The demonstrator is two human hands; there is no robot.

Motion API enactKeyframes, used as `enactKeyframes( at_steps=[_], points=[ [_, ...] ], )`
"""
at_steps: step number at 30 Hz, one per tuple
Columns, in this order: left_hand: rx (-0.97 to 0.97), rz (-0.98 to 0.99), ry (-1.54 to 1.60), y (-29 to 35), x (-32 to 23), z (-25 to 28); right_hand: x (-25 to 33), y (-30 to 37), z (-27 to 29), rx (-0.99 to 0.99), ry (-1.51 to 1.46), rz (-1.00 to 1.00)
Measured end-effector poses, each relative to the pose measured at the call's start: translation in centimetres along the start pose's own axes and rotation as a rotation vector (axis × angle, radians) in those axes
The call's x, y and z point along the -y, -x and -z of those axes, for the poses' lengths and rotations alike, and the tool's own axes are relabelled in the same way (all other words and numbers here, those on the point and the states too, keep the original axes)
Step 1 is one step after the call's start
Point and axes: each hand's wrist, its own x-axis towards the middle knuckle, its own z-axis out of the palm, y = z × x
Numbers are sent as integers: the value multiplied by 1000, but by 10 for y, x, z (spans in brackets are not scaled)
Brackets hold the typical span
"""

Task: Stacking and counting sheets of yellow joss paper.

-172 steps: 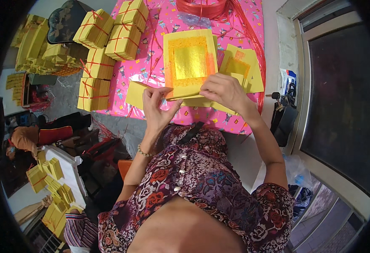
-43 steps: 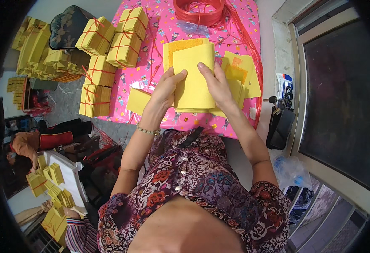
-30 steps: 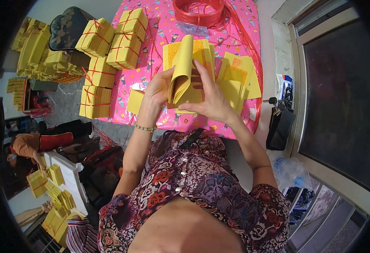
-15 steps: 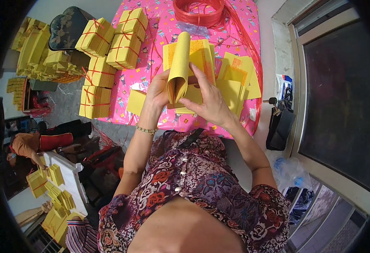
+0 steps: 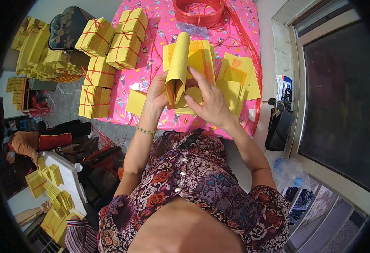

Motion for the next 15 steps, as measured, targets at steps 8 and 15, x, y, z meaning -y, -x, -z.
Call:
enactKeyframes(
  at_steps=[8,15],
  points=[
    [-216,-184,9,-4,21,-26,0,6,-23,-219,37,-80],
    [-221,-222,-29,-5,24,-17,6,3,-23,-284,142,-49]
  ],
)
